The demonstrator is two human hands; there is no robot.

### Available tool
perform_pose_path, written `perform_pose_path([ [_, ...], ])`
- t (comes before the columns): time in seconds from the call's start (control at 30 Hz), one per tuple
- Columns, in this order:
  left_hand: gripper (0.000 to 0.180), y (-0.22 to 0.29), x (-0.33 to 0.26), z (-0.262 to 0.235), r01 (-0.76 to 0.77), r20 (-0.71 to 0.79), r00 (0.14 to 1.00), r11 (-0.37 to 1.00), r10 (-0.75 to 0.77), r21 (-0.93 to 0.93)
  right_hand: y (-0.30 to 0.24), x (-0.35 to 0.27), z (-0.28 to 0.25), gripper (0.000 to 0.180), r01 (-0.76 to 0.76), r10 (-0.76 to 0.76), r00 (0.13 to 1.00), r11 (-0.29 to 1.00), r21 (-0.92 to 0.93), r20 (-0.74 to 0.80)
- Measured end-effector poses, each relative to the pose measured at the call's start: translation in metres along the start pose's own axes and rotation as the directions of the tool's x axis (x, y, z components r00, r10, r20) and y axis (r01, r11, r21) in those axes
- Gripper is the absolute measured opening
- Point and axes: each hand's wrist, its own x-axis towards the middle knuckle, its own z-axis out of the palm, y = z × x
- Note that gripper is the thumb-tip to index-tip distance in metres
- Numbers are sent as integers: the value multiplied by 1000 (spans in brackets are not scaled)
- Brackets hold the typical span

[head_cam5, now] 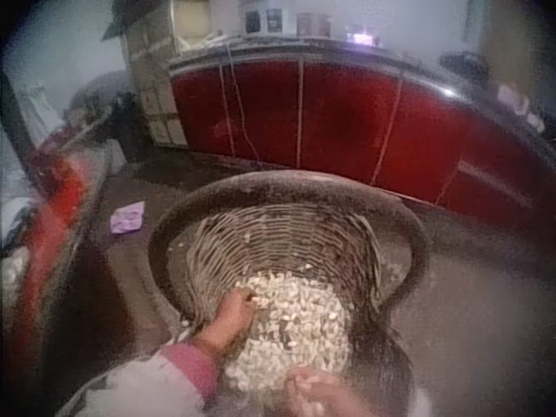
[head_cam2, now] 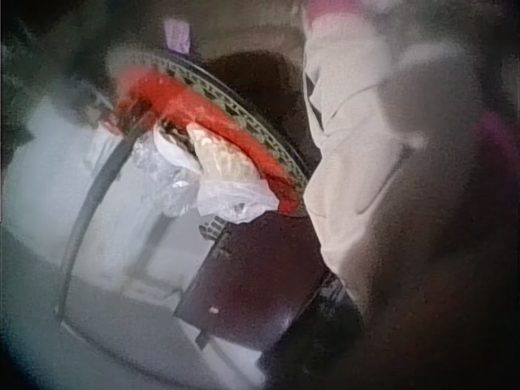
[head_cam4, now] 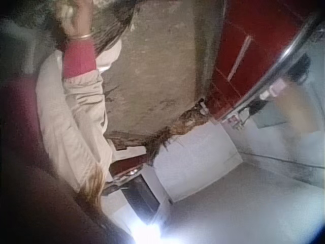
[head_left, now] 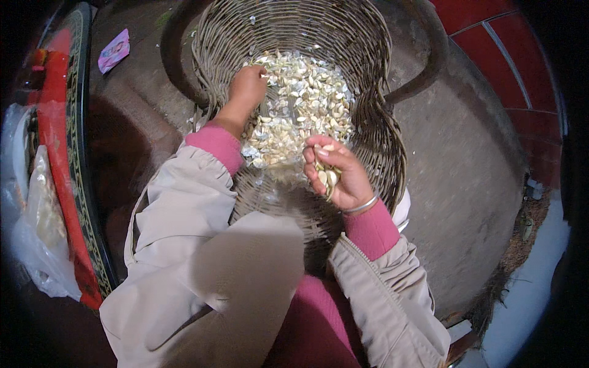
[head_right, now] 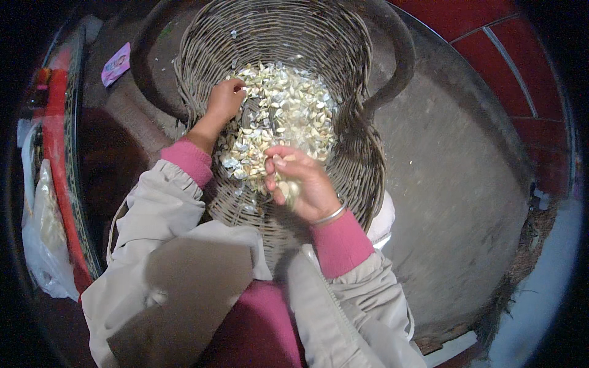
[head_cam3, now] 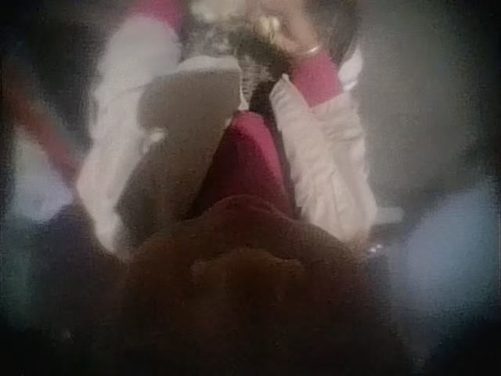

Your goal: The person sits on the floor and peels garlic cloves by hand, placing the peeled cloves into a woven basket on their lap. They repeatedly pick up cloves, remove the skins, and drop the peeled pieces into the basket.

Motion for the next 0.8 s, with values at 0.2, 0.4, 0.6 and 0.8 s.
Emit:
perform_pose_path([
  [0.2,13,3,7,23,-112,78,993,921,89,372,-1,2,-1,15,-15,26,993,995,95,-115],
  [0.4,10,-9,-4,35,-153,-12,986,932,166,329,-1,1,2,16,13,3,984,996,91,-176],
  [0.6,9,35,-55,45,-30,-6,1000,930,29,-365,-1,0,1,17,45,-29,984,996,82,-177],
  [0.8,16,46,-43,37,578,544,807,116,-231,-808,-3,-2,1,16,68,-48,973,995,78,-226],
])
